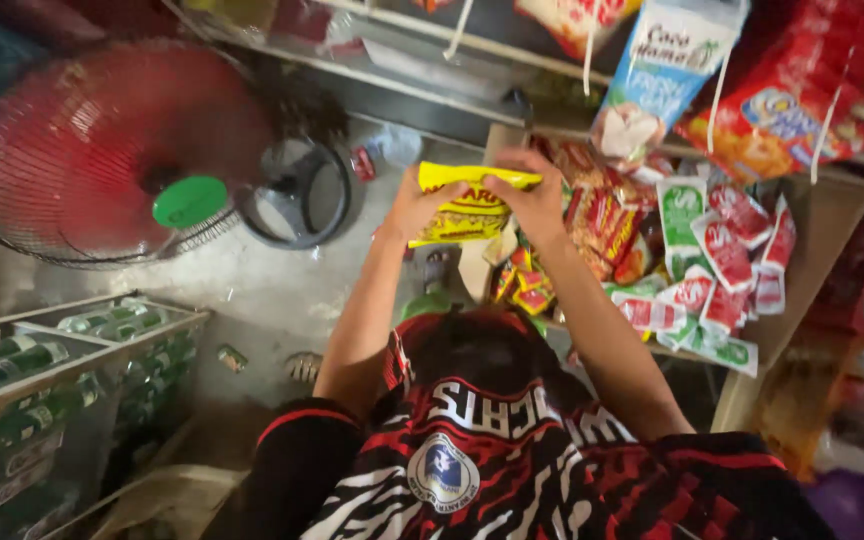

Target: Restocking and organizing snack packets on grocery store shelves.

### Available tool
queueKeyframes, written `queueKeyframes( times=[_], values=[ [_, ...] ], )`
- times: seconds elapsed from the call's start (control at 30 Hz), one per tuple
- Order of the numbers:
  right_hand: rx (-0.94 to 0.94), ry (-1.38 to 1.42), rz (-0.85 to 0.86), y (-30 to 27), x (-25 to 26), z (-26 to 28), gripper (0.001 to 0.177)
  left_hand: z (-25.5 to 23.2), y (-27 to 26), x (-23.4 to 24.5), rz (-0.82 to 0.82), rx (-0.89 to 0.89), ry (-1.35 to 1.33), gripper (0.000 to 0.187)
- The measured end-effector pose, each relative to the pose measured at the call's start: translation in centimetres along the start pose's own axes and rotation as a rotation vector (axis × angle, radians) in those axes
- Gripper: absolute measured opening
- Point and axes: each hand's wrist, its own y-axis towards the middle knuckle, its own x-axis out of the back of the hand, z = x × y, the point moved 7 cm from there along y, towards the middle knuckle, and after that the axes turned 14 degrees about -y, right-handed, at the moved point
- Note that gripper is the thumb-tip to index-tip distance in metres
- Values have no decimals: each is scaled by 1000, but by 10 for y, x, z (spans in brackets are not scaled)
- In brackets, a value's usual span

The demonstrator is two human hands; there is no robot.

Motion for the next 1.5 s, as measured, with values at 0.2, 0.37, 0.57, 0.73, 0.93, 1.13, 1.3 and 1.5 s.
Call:
queueKeyframes(
  times=[0.2,0.37,0.57,0.73,0.93,1.13,1.3,1.5],
  values=[
    [114,-199,11,26,-44,43,12,-66,0,22,-123,-215,193,16],
    [205,-216,-76,55,-77,82,14,-116,17,37,-175,-377,270,14],
    [278,-237,-132,96,-121,138,18,-198,42,64,-320,-567,208,15],
    [357,-135,-167,123,-141,157,17,-251,53,45,-244,-740,249,19],
    [313,-175,-187,147,-149,147,20,-228,78,88,-389,-670,218,22],
    [355,-213,-185,146,-161,164,21,-220,87,111,-415,-543,-16,24],
    [273,-115,-151,154,-168,148,19,-210,95,119,-388,-458,-79,23],
    [171,69,-125,164,-164,107,14,-236,83,95,-313,-522,63,19]
  ],
)
